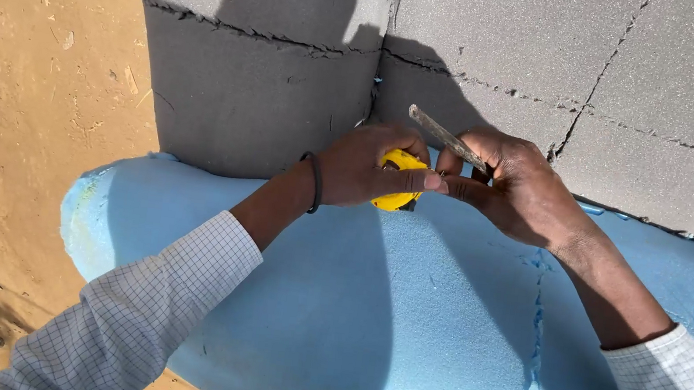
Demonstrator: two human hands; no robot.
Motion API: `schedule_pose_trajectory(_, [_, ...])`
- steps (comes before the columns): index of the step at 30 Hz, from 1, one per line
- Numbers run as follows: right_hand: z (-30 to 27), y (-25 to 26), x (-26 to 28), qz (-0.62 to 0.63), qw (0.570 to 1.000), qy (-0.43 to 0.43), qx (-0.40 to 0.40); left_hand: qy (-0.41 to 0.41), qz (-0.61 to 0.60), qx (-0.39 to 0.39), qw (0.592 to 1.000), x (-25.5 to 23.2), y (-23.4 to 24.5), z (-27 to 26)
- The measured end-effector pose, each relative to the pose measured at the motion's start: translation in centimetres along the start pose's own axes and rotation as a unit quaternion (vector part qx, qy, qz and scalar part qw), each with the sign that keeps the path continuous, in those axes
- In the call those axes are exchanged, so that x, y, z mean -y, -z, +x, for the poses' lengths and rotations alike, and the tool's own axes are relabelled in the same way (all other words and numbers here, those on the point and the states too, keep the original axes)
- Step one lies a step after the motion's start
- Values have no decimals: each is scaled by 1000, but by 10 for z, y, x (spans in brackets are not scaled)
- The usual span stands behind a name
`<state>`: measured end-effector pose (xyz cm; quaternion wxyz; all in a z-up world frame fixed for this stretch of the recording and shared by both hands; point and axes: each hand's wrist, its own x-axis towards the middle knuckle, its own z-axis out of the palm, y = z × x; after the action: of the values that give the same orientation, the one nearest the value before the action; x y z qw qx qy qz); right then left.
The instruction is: Measuring and marking foam components for furniture upholstery using a tape measure and a marking tool.
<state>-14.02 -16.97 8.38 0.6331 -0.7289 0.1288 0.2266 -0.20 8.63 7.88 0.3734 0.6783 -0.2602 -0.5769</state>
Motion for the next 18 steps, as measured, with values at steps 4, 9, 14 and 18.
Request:
schedule_pose_trajectory(4, [-8, 12, 13, -48, 999, -7, 1, 75, 16, -40, 996, 6, 21, -17])
schedule_pose_trajectory(9, [-32, 38, 4, -67, 991, -117, -6, 228, 103, -102, 963, 20, 48, -42])
schedule_pose_trajectory(14, [-63, 46, -29, -146, 969, -200, -17, 264, 308, -75, 911, 48, 53, -62])
schedule_pose_trajectory(18, [-75, 52, -50, -55, 963, -258, -50, 264, 345, -31, 900, 48, 55, -70])
